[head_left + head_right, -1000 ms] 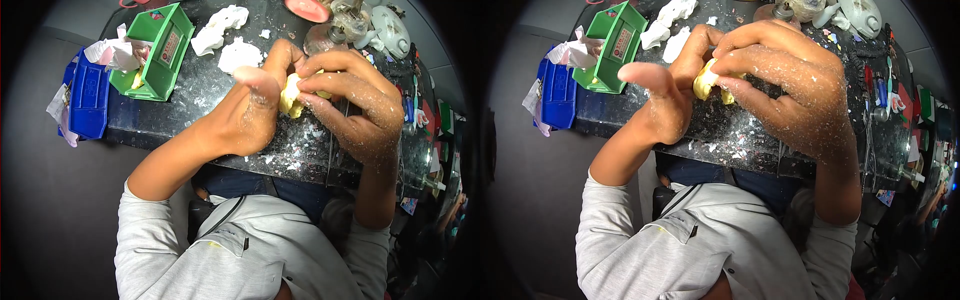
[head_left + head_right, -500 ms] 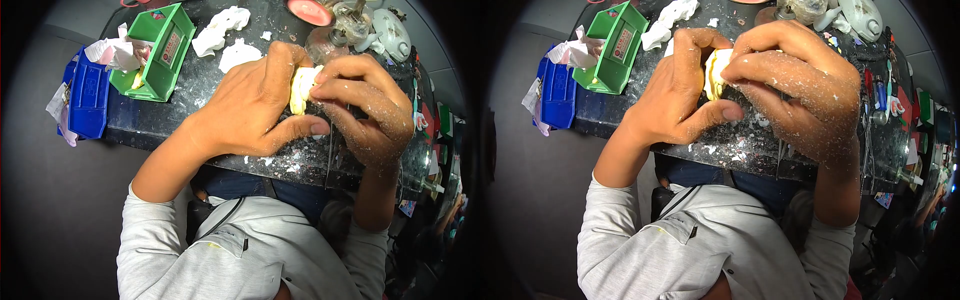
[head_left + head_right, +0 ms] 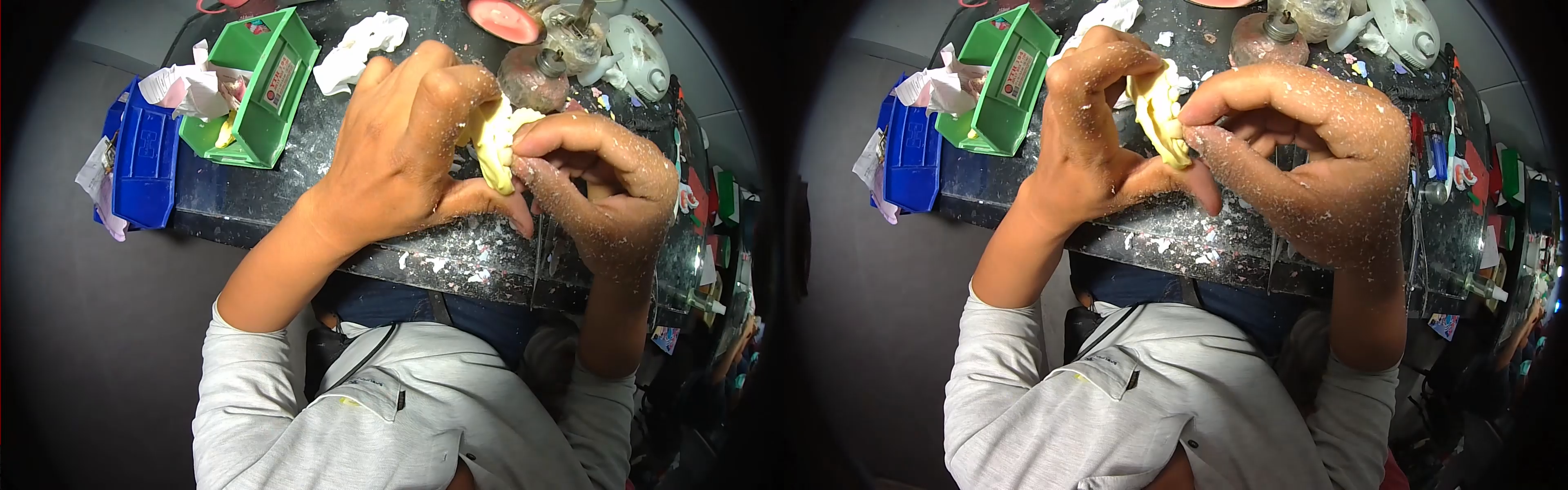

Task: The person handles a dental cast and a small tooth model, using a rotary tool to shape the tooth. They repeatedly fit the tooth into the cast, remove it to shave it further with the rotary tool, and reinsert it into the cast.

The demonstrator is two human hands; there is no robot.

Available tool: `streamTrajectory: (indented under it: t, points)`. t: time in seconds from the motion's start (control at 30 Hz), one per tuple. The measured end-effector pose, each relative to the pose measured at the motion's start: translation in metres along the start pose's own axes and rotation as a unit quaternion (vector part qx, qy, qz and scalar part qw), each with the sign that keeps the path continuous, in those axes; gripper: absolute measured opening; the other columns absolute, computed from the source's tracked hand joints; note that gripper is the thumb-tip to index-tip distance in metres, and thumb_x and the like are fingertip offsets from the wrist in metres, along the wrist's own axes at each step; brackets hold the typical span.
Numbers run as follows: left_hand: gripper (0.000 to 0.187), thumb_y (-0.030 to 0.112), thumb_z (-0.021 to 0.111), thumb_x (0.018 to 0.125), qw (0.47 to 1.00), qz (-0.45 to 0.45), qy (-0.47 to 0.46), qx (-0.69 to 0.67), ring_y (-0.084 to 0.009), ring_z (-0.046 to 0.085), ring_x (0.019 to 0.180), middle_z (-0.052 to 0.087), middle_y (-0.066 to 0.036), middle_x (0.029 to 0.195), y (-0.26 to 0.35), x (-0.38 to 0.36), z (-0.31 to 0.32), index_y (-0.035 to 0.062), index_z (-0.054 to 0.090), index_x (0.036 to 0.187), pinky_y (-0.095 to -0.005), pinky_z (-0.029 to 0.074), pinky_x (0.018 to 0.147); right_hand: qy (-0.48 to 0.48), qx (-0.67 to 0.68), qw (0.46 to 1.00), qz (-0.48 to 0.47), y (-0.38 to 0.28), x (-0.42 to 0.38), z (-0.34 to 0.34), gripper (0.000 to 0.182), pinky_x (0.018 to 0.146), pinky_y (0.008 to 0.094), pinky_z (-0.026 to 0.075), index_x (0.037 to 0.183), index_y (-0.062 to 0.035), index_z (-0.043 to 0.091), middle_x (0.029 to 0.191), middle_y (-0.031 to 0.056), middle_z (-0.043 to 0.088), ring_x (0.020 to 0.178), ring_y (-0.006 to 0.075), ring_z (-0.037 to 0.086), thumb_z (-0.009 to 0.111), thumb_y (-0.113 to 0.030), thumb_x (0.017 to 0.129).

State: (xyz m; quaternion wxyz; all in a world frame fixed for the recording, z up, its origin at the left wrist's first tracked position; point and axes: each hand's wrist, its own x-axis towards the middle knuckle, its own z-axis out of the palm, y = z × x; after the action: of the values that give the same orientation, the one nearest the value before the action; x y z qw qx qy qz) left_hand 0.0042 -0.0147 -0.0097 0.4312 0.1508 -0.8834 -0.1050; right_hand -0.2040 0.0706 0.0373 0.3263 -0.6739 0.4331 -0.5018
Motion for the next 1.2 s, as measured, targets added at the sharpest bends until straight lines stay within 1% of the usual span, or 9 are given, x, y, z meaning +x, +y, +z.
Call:
streamTrajectory:
  t: [0.1, 0.23, 0.3, 0.47, 0.53, 0.63, 0.9, 1.13, 1.2]
  points:
    - [0.097, 0.039, 0.099, 0.068, 0.999, 0.029, 0.031, -0.018, -0.0203, 0.056, 0.083, 0.056, -0.013, 0.104, -0.001, 0.001, 0.002, 0.0013, 0.038, 0.134, -0.0305, 0.046, 0.065, -0.006, 0.011, 1.000, 0.000, 0.003, 0.000, 0.000, 0.015, 0.071, 0.0222, 0.058, 0.099, 0.0087, 0.072, 0.100, 0.0168, 0.075, 0.082, 0.0136, 0.072, 0.078, 0.011, 0.085]
    - [0.103, 0.039, 0.100, 0.064, 0.998, 0.051, 0.037, -0.008, -0.0206, 0.056, 0.083, 0.053, -0.011, 0.102, -0.006, 0.002, 0.006, 0.0015, 0.035, 0.135, -0.0316, 0.046, 0.063, -0.031, 0.031, 0.999, 0.009, 0.001, 0.000, -0.004, 0.014, 0.074, 0.0234, 0.059, 0.098, 0.0089, 0.073, 0.101, 0.0173, 0.075, 0.082, 0.0143, 0.072, 0.077, 0.010, 0.085]
    - [0.087, 0.064, 0.084, 0.070, 0.992, 0.036, 0.119, 0.016, -0.0243, 0.055, 0.080, 0.061, -0.003, 0.095, -0.009, 0.001, 0.016, 0.0075, 0.048, 0.126, -0.0399, 0.033, 0.071, -0.032, 0.033, 0.999, 0.019, 0.000, 0.000, -0.003, 0.014, 0.076, 0.0247, 0.060, 0.098, 0.0088, 0.073, 0.101, 0.0176, 0.074, 0.084, 0.0150, 0.072, 0.077, 0.009, 0.085]
    - [0.082, 0.058, 0.086, 0.072, 0.994, 0.031, 0.106, 0.020, -0.0229, 0.055, 0.078, 0.060, -0.001, 0.092, -0.008, -0.001, 0.015, 0.0081, 0.048, 0.125, -0.0399, 0.033, 0.071, -0.047, 0.045, 0.996, 0.064, 0.002, 0.003, -0.002, 0.014, 0.083, 0.0283, 0.060, 0.100, 0.0085, 0.072, 0.102, 0.0176, 0.074, 0.090, 0.0164, 0.072, 0.077, 0.008, 0.087]
    - [0.081, 0.056, 0.086, 0.072, 0.992, 0.038, 0.114, 0.022, -0.0225, 0.054, 0.078, 0.060, -0.001, 0.091, -0.009, -0.001, 0.016, 0.0083, 0.048, 0.125, -0.0399, 0.033, 0.071, -0.053, 0.141, 0.980, 0.127, 0.006, 0.004, -0.002, 0.014, 0.087, 0.0288, 0.059, 0.101, 0.0074, 0.072, 0.102, 0.0164, 0.074, 0.094, 0.0167, 0.072, 0.077, 0.006, 0.088]
    - [0.082, 0.056, 0.086, 0.071, 0.992, 0.059, 0.097, 0.050, -0.0219, 0.054, 0.078, 0.059, -0.001, 0.090, -0.010, 0.001, 0.015, 0.0081, 0.048, 0.125, -0.0395, 0.032, 0.071, -0.071, 0.200, 0.963, 0.166, 0.014, 0.006, -0.005, 0.014, 0.088, 0.0291, 0.058, 0.102, 0.0062, 0.071, 0.103, 0.0154, 0.074, 0.094, 0.0165, 0.071, 0.077, 0.004, 0.089]
    - [0.086, 0.050, 0.092, 0.066, 0.993, 0.051, 0.100, 0.025, -0.0215, 0.054, 0.078, 0.058, 0.001, 0.090, -0.010, 0.000, 0.015, 0.0080, 0.046, 0.125, -0.0395, 0.031, 0.072, -0.082, 0.227, 0.954, 0.177, 0.012, 0.008, -0.004, 0.014, 0.088, 0.0300, 0.056, 0.100, 0.0045, 0.072, 0.103, 0.0132, 0.073, 0.095, 0.0160, 0.069, 0.078, 0.003, 0.087]
    - [0.086, 0.050, 0.091, 0.065, 0.993, 0.053, 0.095, 0.034, -0.0205, 0.053, 0.077, 0.058, 0.001, 0.090, -0.010, 0.000, 0.015, 0.0085, 0.046, 0.125, -0.0390, 0.030, 0.071, -0.081, 0.230, 0.950, 0.194, 0.016, 0.007, -0.004, 0.012, 0.091, 0.0306, 0.055, 0.098, 0.0044, 0.072, 0.103, 0.0133, 0.073, 0.097, 0.0167, 0.069, 0.077, 0.001, 0.088]
    - [0.085, 0.050, 0.091, 0.066, 0.995, 0.036, 0.085, 0.035, -0.0201, 0.053, 0.076, 0.058, 0.001, 0.089, -0.007, 0.000, 0.014, 0.0084, 0.046, 0.125, -0.0390, 0.030, 0.071, -0.082, 0.225, 0.951, 0.194, 0.017, 0.007, -0.005, 0.011, 0.092, 0.0308, 0.055, 0.098, 0.0045, 0.072, 0.103, 0.0136, 0.073, 0.097, 0.0167, 0.069, 0.077, 0.000, 0.089]
